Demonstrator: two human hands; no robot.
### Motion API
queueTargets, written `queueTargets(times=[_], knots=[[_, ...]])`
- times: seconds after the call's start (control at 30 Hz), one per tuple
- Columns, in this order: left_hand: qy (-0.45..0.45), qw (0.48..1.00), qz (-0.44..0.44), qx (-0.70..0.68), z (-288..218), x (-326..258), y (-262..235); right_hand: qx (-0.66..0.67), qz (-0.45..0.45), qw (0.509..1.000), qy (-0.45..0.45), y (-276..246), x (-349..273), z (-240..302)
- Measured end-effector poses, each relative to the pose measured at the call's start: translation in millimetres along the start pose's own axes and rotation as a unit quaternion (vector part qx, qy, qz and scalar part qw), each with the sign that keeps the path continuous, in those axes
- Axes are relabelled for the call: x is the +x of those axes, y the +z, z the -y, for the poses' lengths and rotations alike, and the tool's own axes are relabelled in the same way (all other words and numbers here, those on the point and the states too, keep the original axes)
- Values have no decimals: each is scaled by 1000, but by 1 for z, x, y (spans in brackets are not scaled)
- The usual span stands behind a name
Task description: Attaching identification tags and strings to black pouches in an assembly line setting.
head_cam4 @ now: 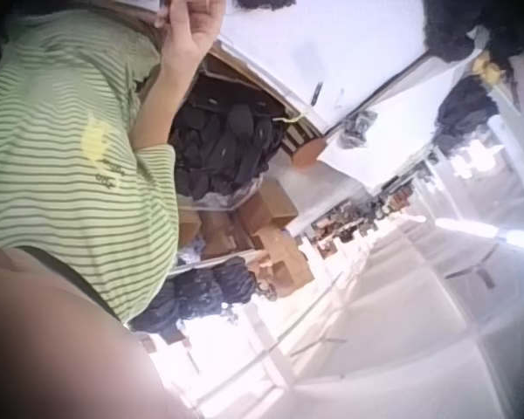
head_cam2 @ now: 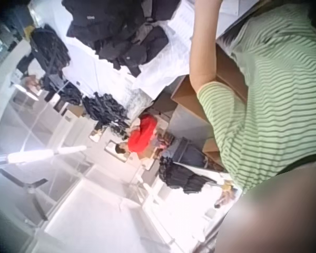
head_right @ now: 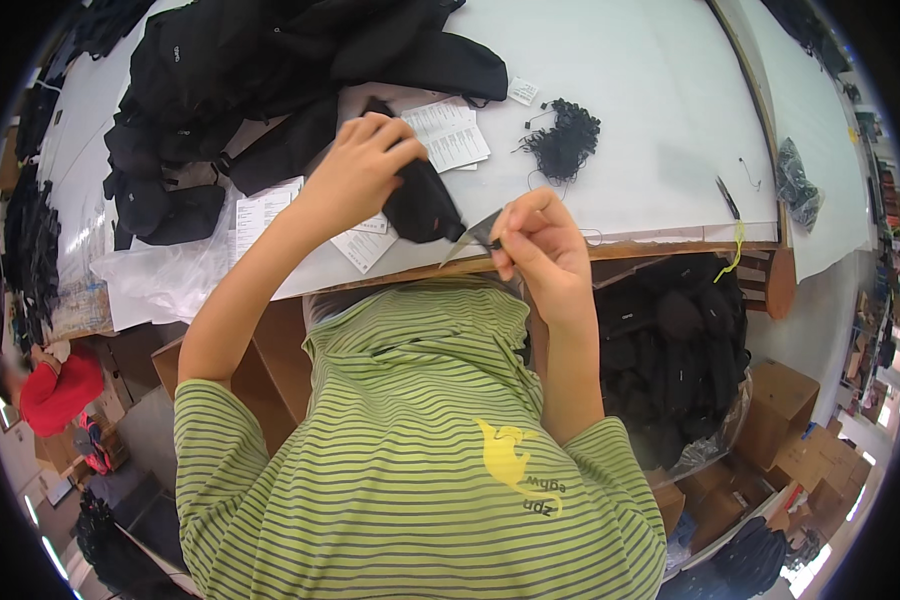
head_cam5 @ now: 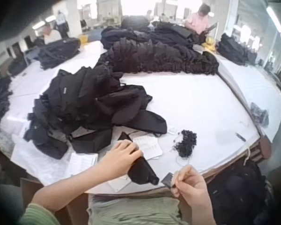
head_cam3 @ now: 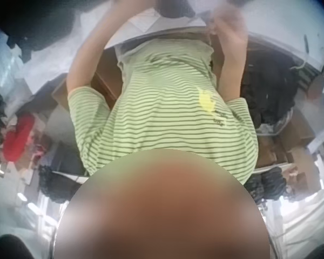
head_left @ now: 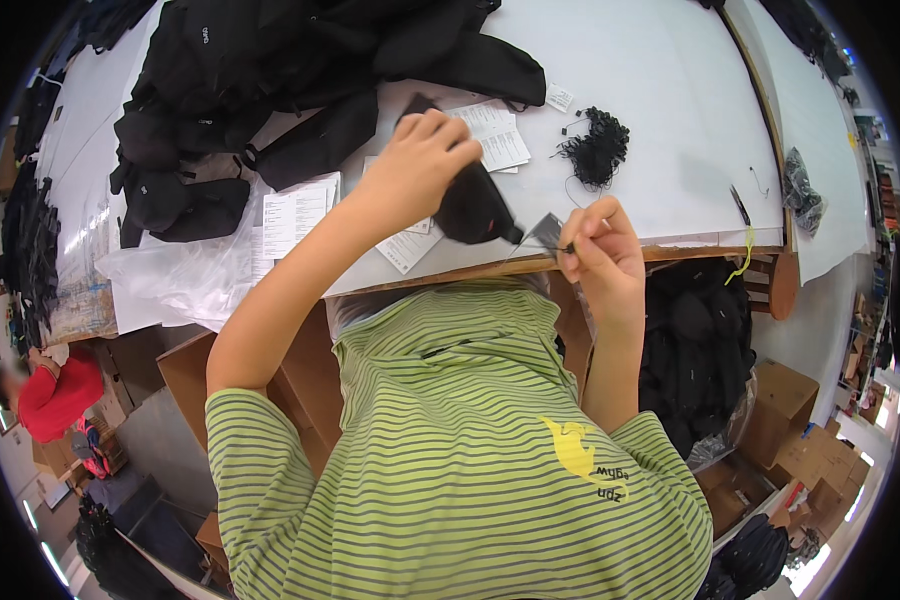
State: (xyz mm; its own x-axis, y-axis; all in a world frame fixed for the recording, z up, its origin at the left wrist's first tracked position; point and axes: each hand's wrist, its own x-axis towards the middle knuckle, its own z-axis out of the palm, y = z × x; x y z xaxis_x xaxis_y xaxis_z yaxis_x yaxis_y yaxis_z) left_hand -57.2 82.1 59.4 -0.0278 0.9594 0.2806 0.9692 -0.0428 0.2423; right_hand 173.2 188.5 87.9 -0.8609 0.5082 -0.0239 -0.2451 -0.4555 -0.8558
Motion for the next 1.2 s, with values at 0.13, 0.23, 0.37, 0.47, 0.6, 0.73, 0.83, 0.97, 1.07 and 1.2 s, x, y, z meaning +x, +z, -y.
queueTargets(times=[0.13, 0.23, 0.37, 0.47, 0.6, 0.73, 0.83, 0.97, 1.07, 1.2], knots=[[-60, 995, -83, 0, 5, -14, -7, 16, -11, 999, -40, -18, 7, 9], [-78, 991, -100, -50, 5, -31, -2, -19, -55, 998, -32, -20, 14, 9], [-95, 990, -98, -38, 1, -46, -1, -42, -75, 996, -25, -22, 19, 5], [-113, 989, -93, -8, -1, -49, 0, -55, -90, 994, -26, -23, 17, 3], [-126, 985, -111, -36, -1, -46, -3, -76, -99, 992, -21, -26, 12, 1], [-117, 989, -81, -30, 4, -45, -1, -124, -119, 985, -20, -25, 11, 0], [-88, 992, -82, -24, 1, -45, 1, -148, -113, 982, -22, -27, 11, -2], [-128, 985, -107, -38, -7, -42, -1, -238, -98, 966, 5, -28, 12, -7], [-100, 988, -114, -9, -2, -44, 0, -366, -67, 928, -2, -30, 13, -18], [-105, 987, -116, -47, -3, -47, 1, -521, -16, 850, 83, -24, 14, -21]])
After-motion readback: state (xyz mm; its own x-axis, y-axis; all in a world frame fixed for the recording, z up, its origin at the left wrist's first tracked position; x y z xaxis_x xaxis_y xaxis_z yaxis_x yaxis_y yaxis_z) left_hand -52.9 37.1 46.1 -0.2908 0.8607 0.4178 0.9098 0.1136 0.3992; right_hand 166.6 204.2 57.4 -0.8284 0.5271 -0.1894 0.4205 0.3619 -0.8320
